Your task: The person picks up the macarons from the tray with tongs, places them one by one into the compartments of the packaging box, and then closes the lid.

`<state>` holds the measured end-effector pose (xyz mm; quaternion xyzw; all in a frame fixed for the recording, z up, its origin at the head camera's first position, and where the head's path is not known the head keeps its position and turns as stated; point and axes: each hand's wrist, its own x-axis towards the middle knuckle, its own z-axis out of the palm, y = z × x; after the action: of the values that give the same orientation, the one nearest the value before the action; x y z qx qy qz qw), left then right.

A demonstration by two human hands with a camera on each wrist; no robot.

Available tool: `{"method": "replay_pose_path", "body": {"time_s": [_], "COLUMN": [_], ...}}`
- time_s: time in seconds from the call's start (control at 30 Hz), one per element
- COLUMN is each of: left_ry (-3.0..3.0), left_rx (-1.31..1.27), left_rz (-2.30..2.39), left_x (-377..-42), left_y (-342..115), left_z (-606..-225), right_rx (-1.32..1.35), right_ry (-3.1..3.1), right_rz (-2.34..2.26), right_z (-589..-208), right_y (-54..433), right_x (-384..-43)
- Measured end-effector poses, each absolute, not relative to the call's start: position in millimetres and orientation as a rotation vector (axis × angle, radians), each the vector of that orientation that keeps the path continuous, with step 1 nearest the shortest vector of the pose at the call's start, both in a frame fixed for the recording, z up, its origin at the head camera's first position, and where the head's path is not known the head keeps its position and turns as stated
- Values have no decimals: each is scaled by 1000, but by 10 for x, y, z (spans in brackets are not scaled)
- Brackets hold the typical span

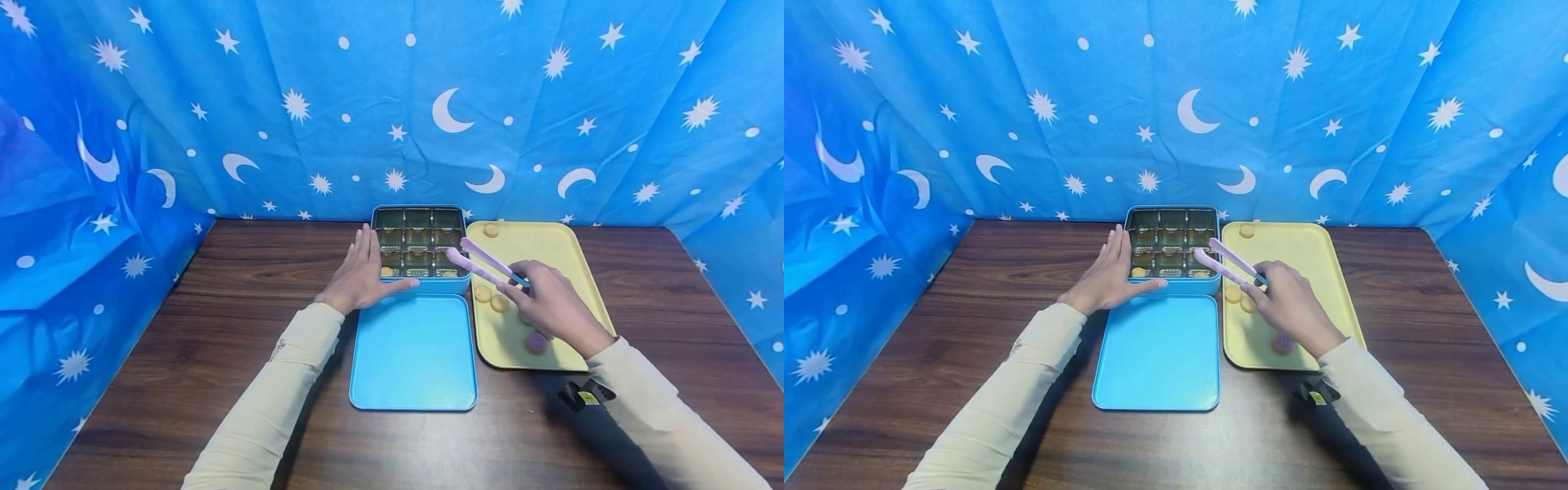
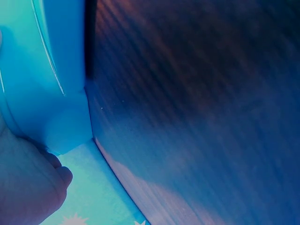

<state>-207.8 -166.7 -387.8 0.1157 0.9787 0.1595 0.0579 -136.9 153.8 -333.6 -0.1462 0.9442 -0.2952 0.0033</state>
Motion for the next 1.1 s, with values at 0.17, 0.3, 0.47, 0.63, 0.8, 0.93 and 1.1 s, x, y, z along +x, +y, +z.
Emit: {"method": "replay_pose_path", "body": {"time_s": [0.17,0.3,0.47,0.63,0.8,0.93,1.1], "left_ry": [2965,2955,2952,2954,2959,2964,2963], "left_rx": [352,346,352,360,365,369,374], "left_rz": [487,494,503,500,499,499,495], "left_x": [-2076,-2076,-2070,-2068,-2067,-2065,-2072], "left_y": [-1670,-1670,-1671,-1667,-1667,-1667,-1669], "left_z": [-3881,-3874,-3866,-3864,-3859,-3863,-3872], "right_rx": [-416,-408,-407,-425,-444,-471,-470], "right_ry": [2962,2936,2917,2912,2898,2916,2909], "right_rz": [-916,-919,-899,-871,-833,-806,-809], "right_z": [-3375,-3421,-3489,-3549,-3600,-3639,-3672], "right_y": [1674,1765,1859,1918,1936,1944,1946], "right_x": [-1295,-1255,-1213,-1188,-1181,-1183,-1192]}}
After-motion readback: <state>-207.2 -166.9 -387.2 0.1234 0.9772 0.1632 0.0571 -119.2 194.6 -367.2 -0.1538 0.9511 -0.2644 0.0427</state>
